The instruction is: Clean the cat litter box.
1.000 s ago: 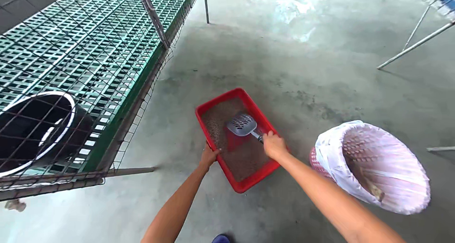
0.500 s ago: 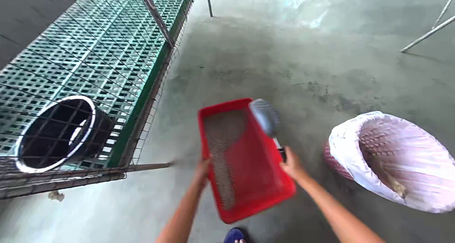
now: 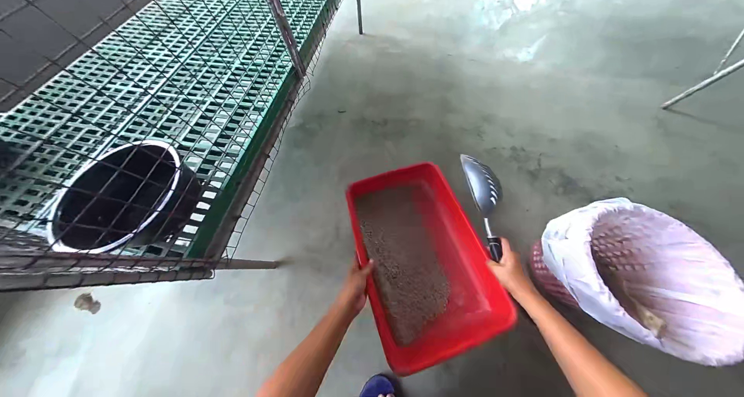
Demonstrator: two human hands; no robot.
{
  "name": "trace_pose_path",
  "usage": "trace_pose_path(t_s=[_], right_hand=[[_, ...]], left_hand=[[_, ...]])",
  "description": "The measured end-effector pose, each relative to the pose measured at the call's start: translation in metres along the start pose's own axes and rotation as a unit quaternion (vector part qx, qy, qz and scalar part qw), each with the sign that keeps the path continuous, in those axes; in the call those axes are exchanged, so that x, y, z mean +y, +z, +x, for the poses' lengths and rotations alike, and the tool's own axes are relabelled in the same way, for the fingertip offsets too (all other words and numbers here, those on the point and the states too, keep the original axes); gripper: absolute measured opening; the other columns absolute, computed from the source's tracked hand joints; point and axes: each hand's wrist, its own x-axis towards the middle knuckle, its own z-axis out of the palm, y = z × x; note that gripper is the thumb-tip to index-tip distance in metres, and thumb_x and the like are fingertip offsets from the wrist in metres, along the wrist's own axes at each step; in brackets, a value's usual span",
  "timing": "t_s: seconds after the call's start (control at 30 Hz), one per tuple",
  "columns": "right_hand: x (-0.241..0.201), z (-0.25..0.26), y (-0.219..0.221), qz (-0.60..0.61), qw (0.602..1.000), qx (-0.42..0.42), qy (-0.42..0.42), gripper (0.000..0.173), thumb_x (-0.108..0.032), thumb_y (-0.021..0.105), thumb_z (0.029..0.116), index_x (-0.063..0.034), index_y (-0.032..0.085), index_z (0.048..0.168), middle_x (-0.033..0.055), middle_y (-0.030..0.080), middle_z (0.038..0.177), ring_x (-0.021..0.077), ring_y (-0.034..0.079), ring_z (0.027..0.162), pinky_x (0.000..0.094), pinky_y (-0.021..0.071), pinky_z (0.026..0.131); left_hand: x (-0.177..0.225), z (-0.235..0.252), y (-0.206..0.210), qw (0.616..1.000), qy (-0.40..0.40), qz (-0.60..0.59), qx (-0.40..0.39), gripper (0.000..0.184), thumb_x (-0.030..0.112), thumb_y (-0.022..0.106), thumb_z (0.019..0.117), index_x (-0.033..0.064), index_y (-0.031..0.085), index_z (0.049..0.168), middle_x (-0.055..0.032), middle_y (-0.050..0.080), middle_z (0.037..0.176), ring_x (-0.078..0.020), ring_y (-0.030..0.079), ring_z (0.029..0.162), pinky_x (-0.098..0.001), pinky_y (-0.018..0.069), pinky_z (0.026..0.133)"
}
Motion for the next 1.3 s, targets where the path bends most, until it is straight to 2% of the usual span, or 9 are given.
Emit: trace_pose_path(t_s=[0.2,0.3,0.4,0.47,0.63,0.77,0.93,1.17,1.3], right_hand=[[-0.070,-0.024,0.040,-0.012,0.997,-0.073,-0.021,0.061,0.003,0.065,0.0870,0.0108,0.043,0.144,0.0325,0.061,0.128,0.0423,0.061,0.120,0.0542,0.0479,0.104],[-0.050,-0.010,0.020,-0.033,0.996,-0.079,-0.039,0.061,0.003,0.065,0.0856,0.0107,0.045,0.143,0.0334,0.061,0.128,0.0443,0.061,0.120,0.0576,0.0477,0.103],[-0.016,0.016,-0.009,-0.045,0.998,-0.044,0.016,0.064,0.004,0.065,0.0870,0.0089,0.041,0.146,0.0344,0.060,0.128,0.0464,0.060,0.120,0.0597,0.0466,0.102],[-0.013,0.017,-0.008,-0.045,0.998,-0.037,0.027,0.063,0.003,0.065,0.0875,0.0087,0.041,0.146,0.0338,0.060,0.127,0.0458,0.060,0.120,0.0586,0.0468,0.102],[-0.038,0.025,0.017,-0.077,0.991,-0.100,-0.048,0.054,-0.002,0.065,0.0889,0.0058,0.050,0.140,0.0301,0.064,0.124,0.0431,0.063,0.117,0.0583,0.0477,0.101],[-0.046,0.016,-0.010,-0.190,0.963,-0.107,-0.157,0.043,-0.009,0.072,0.0835,0.0095,0.066,0.122,0.0306,0.063,0.127,0.0457,0.059,0.122,0.0589,0.0472,0.102],[-0.108,-0.029,-0.070,-0.395,0.900,-0.180,-0.032,0.040,-0.017,0.055,0.1039,0.0021,0.055,0.139,0.0282,0.063,0.128,0.0459,0.061,0.120,0.0610,0.0464,0.099],[-0.136,-0.069,-0.065,-0.499,0.825,-0.265,0.000,0.031,-0.005,0.053,0.0990,0.0092,0.058,0.126,0.0287,0.065,0.121,0.0446,0.064,0.117,0.0582,0.0510,0.092],[-0.109,-0.059,-0.070,-0.465,0.838,-0.277,0.064,0.032,-0.021,0.058,0.0999,0.0068,0.066,0.114,0.0282,0.067,0.120,0.0451,0.064,0.117,0.0624,0.0496,0.093]], left_hand=[[0.022,0.046,-0.059,0.996,0.016,0.033,0.077,0.050,0.010,0.045,0.1082,0.0051,0.029,0.155,-0.0212,0.060,0.128,-0.0213,0.066,0.101,-0.0401,0.0565,0.087],[0.024,0.031,-0.032,0.997,-0.010,0.019,0.076,0.048,0.008,0.044,0.1081,0.0058,0.030,0.154,-0.0186,0.059,0.123,-0.0185,0.064,0.096,-0.0370,0.0556,0.083],[0.013,0.014,0.013,0.998,-0.025,-0.030,0.040,0.056,0.003,0.047,0.1064,0.0073,0.024,0.157,-0.0218,0.054,0.137,-0.0236,0.063,0.108,-0.0409,0.0546,0.091],[0.009,0.013,0.018,0.998,-0.025,-0.037,0.050,0.054,0.003,0.047,0.1060,0.0062,0.026,0.156,-0.0210,0.055,0.133,-0.0218,0.064,0.104,-0.0388,0.0555,0.087],[-0.007,0.046,-0.023,0.994,-0.007,-0.068,0.082,0.058,0.002,0.044,0.1064,0.0112,0.020,0.158,-0.0207,0.053,0.132,-0.0206,0.063,0.101,-0.0376,0.0551,0.085],[-0.015,0.049,-0.026,0.995,0.006,-0.030,0.093,0.060,0.000,0.045,0.1057,0.0079,0.019,0.159,-0.0235,0.048,0.141,-0.0235,0.061,0.109,-0.0389,0.0533,0.091],[-0.010,0.063,-0.039,0.989,-0.038,0.125,0.073,0.061,0.010,0.061,0.1018,0.0028,0.030,0.154,-0.0281,0.055,0.134,-0.0330,0.063,0.109,-0.0482,0.0534,0.090],[0.024,0.035,-0.013,0.966,0.050,0.253,0.020,0.064,0.015,0.058,0.1042,-0.0037,0.025,0.156,-0.0305,0.052,0.142,-0.0355,0.056,0.128,-0.0490,0.0453,0.107],[0.033,0.013,0.004,0.955,0.084,0.281,0.028,0.061,0.017,0.059,0.1036,-0.0073,0.031,0.153,-0.0306,0.057,0.134,-0.0345,0.060,0.121,-0.0482,0.0469,0.105]])
